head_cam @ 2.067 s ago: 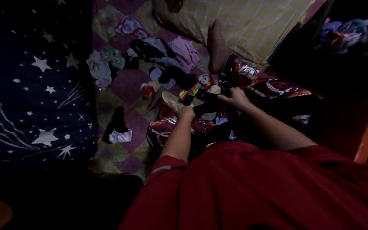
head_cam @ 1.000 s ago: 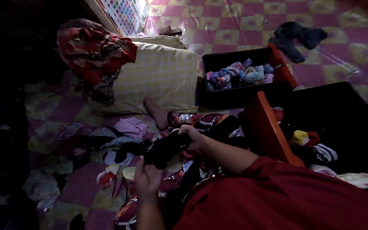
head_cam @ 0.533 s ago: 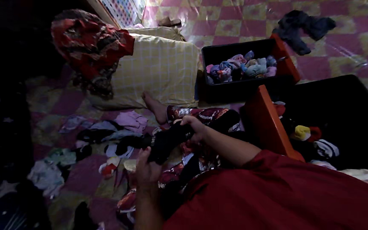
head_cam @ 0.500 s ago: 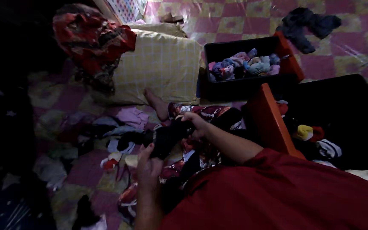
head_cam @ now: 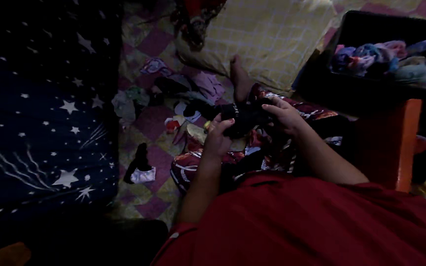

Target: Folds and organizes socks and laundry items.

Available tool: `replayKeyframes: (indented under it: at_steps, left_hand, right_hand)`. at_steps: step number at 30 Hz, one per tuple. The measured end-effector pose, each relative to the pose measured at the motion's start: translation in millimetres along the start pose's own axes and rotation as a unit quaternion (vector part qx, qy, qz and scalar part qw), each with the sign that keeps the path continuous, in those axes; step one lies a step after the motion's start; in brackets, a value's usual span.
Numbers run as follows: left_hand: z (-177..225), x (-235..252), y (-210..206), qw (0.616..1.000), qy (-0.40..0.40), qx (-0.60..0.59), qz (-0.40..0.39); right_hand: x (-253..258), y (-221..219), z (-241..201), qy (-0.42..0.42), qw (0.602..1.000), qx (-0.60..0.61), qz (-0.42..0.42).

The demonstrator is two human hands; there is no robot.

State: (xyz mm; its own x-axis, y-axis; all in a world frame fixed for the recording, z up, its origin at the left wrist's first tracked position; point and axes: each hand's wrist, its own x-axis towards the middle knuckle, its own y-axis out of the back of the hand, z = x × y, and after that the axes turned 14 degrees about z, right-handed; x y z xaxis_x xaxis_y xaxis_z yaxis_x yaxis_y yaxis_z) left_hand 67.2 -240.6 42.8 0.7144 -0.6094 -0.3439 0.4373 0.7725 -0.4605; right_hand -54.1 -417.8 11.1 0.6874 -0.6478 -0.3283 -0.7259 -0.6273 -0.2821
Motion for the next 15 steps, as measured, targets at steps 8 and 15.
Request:
replayKeyframes:
  at_steps: [8,15]
  left_hand:
    - [-2,-5,-4,0.998,0.036,-0.037,0.044]
    - [-19,-1,13,0.996,0.011,-0.082,-0.027]
  right_hand:
    - [-4,-5,-4,0.091,0.995,0.007,-0.043]
    - [-10,-14,-18,0.141,0.979,-0.135,-0.051]
